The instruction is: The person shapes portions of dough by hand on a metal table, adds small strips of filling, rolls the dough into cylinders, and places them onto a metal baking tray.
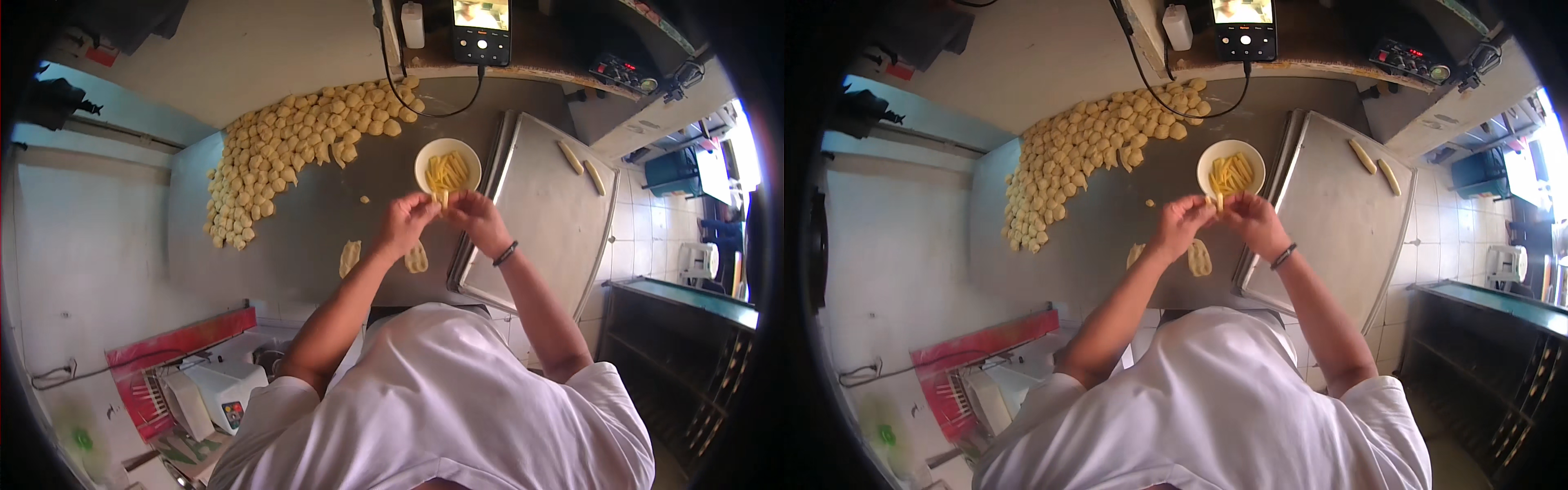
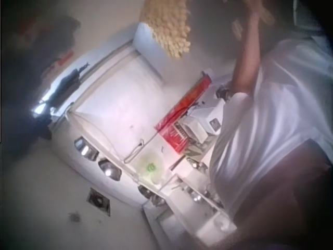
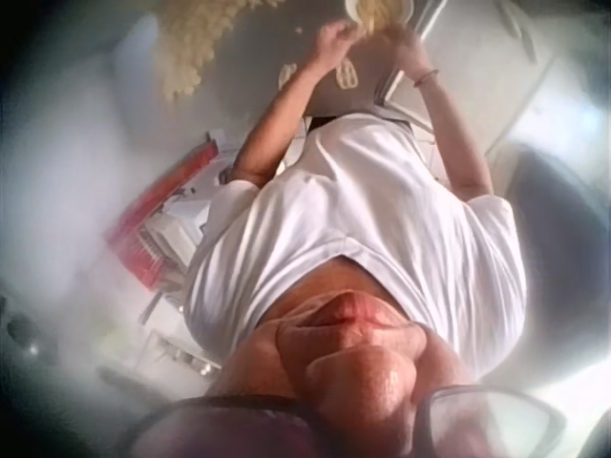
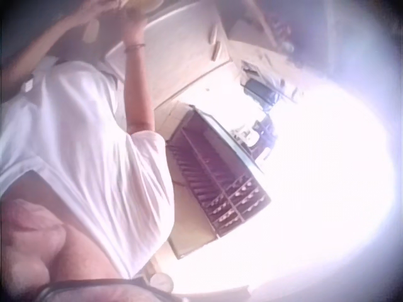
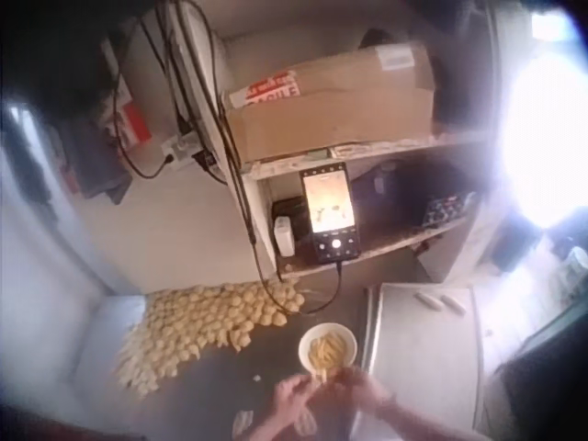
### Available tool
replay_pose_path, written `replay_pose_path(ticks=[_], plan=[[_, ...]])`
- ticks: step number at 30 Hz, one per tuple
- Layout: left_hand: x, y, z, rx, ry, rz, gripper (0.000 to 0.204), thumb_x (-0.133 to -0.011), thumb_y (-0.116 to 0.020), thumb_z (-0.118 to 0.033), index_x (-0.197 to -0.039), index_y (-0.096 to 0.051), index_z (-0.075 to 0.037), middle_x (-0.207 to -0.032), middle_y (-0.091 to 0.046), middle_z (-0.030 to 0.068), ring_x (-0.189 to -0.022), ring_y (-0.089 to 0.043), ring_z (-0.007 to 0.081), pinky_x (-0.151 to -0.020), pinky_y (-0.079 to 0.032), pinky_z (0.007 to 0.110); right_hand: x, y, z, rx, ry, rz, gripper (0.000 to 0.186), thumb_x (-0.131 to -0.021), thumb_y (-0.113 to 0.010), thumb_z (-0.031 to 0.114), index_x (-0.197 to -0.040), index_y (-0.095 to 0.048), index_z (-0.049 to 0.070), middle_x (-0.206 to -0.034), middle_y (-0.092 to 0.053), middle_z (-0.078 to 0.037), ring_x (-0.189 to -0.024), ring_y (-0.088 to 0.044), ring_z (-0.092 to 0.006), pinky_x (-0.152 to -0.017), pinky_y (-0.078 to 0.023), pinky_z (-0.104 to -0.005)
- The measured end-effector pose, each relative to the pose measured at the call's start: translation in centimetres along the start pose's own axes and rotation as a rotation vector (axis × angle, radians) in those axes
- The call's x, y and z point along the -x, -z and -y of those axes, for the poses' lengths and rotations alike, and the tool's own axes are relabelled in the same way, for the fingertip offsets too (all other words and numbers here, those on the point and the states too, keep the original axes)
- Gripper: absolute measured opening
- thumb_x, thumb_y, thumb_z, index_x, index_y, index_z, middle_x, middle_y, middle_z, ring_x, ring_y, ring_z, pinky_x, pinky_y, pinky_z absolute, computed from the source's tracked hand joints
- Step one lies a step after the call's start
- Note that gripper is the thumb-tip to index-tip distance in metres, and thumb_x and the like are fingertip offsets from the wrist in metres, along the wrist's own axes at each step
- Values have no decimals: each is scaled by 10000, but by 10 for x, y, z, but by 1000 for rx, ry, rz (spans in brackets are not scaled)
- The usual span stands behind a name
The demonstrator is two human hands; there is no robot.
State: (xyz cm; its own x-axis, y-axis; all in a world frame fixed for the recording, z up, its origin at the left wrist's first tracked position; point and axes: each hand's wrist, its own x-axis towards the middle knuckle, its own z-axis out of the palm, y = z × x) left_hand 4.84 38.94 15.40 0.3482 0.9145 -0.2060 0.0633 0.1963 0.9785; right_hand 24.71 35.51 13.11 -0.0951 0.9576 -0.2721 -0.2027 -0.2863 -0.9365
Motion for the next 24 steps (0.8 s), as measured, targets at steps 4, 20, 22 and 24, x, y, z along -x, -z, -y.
replay_pose_path(ticks=[4, 20, 22, 24], plan=[[-35, -15, -13, -224, 76, -136, 228, -1008, -654, -173, -1092, -733, 24, -879, -755, 71, -786, -679, 116, -740, -553, 285, -43, 27, 19, 659, 177, -172, 200, -892, -722, 113, -1084, -716, 56, -1067, -741, -93, -986, -705, -244, -880, -556, -353], [3, -25, 50, -395, -158, -431, 196, -988, -678, -105, -1153, -706, -4, -851, -713, 128, -748, -678, 188, -689, -537, 351, -151, 40, 3, 1871, 539, 142, 226, -895, -668, 321, -1064, -790, 234, -1200, -663, -57, -1231, -558, -266, -1044, -441, -459], [7, -22, 76, -352, -210, -438, 223, -997, -678, -120, -1190, -712, -13, -942, -738, 119, -806, -687, 189, -740, -554, 339, -163, 48, -13, 1885, 603, 107, 214, -882, -673, 365, -988, -790, 220, -1161, -677, -61, -1191, -587, -279, -1035, -442, -484], [27, -10, 77, -372, -179, -459, 249, -993, -682, -117, -1219, -714, -15, -1005, -744, 122, -828, -692, 197, -770, -567, 331, -159, 37, -9, 1625, 651, 121, 182, -877, -685, 311, -969, -778, 184, -1089, -694, -75, -1115, -632, -278, -996, -470, -492]])
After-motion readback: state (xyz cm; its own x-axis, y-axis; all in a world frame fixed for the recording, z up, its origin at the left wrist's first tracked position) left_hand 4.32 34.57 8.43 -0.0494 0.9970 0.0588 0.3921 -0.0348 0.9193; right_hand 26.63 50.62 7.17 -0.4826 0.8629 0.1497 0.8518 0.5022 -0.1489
